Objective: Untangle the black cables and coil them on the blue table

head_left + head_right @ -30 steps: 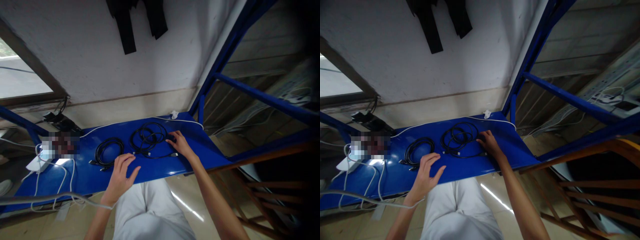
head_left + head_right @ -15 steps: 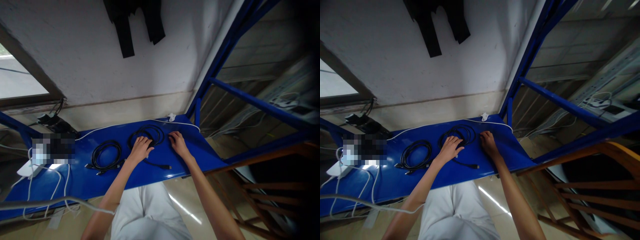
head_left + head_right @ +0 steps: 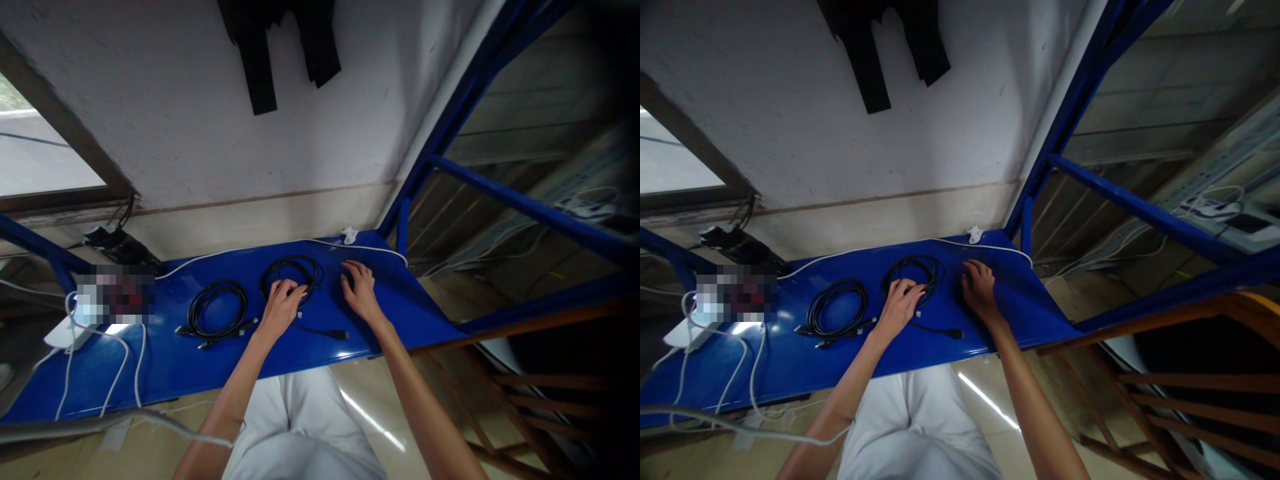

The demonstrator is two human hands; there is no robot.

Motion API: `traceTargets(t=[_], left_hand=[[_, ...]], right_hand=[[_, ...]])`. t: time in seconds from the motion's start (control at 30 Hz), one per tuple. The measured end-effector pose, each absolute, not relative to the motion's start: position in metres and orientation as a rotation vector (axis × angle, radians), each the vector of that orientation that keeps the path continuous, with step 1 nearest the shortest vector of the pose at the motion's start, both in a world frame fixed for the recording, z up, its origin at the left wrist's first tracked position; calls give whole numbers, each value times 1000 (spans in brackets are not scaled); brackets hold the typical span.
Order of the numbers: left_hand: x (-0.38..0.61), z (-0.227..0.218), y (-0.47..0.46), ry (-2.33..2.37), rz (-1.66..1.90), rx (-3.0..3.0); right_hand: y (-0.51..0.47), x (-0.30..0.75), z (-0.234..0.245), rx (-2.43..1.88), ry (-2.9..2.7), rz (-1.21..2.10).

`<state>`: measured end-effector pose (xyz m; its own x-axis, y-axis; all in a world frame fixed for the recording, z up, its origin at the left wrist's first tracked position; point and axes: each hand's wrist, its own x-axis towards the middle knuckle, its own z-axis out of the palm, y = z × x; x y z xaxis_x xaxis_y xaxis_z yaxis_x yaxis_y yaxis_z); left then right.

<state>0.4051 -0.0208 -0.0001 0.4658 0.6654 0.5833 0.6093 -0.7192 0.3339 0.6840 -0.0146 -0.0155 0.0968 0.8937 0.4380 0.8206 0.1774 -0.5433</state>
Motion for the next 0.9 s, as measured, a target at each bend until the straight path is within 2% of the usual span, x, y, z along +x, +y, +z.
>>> traceTargets(t=[0.2,0.4,0.67,0.77,0.9], left_hand=[[396,3,-27,1159,1365,2567],[383,38,-45,1137,1803,2511],[387,83,-72,980,1863,2528],[394,92,-79,952,1790,2545],[393,104,-85,932,1655,2606]], right_hand=[[-33,652,15,-1521,-1721,293],[-77,625,28,-1335,-1953,454],[-132,558,28,-1241,-1961,587],[-145,526,30,-1141,-1864,823],[-157,504,36,-931,-1702,1443]])
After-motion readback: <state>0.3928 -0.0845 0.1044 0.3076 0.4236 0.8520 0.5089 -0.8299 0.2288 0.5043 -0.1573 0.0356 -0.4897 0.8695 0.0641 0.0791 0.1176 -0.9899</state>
